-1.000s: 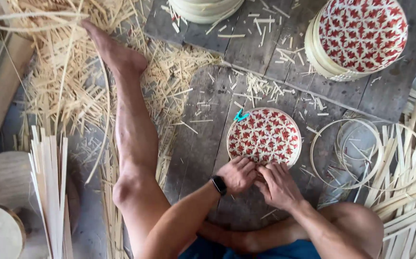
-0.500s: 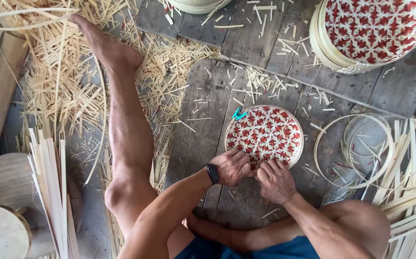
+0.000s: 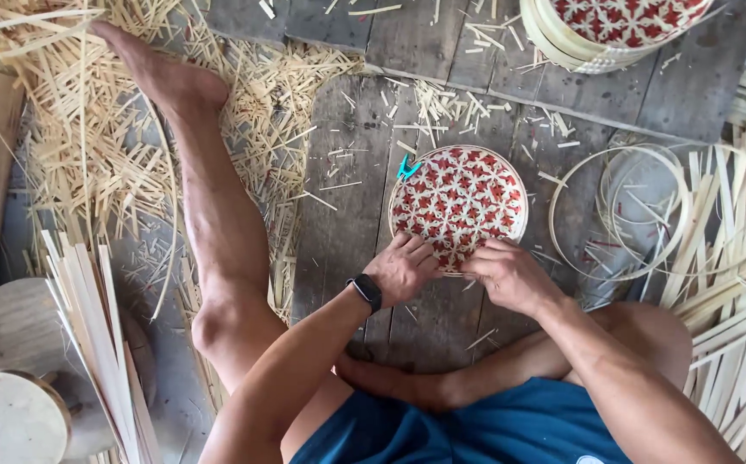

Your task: The person sits on the floor weaving a round bamboo tray, pressing and tucking bamboo strips along the rim to secure the woven pattern. They use a plastic clip to hold the work, rotate the tray, and press the woven surface flat with their hands.

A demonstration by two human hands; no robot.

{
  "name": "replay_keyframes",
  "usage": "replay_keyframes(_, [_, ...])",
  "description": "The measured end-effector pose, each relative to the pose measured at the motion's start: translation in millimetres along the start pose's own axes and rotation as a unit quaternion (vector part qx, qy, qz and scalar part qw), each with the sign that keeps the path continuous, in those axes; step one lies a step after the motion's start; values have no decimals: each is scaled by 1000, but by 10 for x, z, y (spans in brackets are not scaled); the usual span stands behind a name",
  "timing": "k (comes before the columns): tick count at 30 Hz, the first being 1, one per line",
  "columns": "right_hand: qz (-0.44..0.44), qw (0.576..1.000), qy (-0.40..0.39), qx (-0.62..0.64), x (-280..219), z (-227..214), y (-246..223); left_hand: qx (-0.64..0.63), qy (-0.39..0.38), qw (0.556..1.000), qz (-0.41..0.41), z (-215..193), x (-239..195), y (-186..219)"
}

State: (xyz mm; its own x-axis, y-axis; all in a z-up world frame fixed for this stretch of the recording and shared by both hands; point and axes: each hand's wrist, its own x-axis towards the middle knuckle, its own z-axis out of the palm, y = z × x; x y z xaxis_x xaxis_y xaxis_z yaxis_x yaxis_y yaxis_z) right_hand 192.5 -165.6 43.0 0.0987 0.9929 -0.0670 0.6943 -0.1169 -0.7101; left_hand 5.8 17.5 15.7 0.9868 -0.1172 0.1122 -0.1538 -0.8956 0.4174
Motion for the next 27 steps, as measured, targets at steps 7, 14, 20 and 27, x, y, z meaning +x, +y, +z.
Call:
replay_keyframes(7, [43, 998, -50, 0, 156, 0, 155, 4, -5, 1000, -7, 8, 35, 43])
replay_keyframes(14, [230, 945, -231, 2, 407, -202, 70, -21, -30, 999, -7, 109, 11, -88])
replay_keyframes(20, [20, 997, -49, -51, 26, 5, 22, -10, 2, 1000, 26, -98, 8, -145])
replay_keyframes(27, [27, 998, -28, -51, -39, 353, 56, 4, -6, 999, 42, 43, -85, -161])
